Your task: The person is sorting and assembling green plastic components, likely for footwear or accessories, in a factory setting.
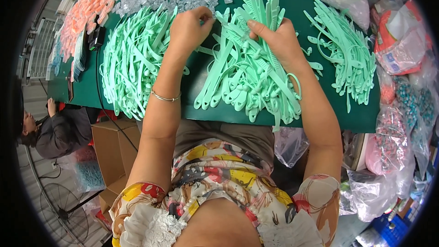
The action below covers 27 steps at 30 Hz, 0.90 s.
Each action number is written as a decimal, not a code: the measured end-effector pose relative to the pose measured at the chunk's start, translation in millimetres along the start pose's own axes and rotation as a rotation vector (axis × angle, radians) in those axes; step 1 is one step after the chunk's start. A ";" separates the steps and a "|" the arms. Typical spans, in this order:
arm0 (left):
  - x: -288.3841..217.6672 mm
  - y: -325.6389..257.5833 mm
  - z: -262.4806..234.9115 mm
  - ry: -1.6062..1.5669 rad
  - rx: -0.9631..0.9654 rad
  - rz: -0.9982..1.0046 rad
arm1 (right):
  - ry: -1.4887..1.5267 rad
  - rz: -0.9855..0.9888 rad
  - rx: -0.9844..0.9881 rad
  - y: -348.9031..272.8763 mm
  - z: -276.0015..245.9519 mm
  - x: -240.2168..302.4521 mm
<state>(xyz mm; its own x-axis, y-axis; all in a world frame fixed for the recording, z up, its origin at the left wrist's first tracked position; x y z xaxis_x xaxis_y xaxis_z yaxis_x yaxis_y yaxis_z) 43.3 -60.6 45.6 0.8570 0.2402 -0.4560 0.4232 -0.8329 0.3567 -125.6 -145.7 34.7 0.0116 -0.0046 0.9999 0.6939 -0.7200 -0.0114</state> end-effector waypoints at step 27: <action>-98.4 -31.5 -31.7 0.016 -0.502 0.674 | -0.003 0.056 -0.015 0.3 -4.5 0.2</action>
<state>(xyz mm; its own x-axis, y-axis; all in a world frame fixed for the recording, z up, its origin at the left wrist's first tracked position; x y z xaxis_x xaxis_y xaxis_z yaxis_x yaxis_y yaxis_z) -45.0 -42.2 105.1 0.9758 -0.2187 -0.0051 -0.1033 -0.4812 0.8705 -128.6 -149.1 34.8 0.0524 -0.0432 0.9977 0.6814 -0.7289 -0.0673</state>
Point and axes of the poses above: each hand's wrist, its own y-axis towards the middle knuckle, its own z-axis out of the palm, x = y × z, the point moved 9 cm from there along y, towards the middle knuckle
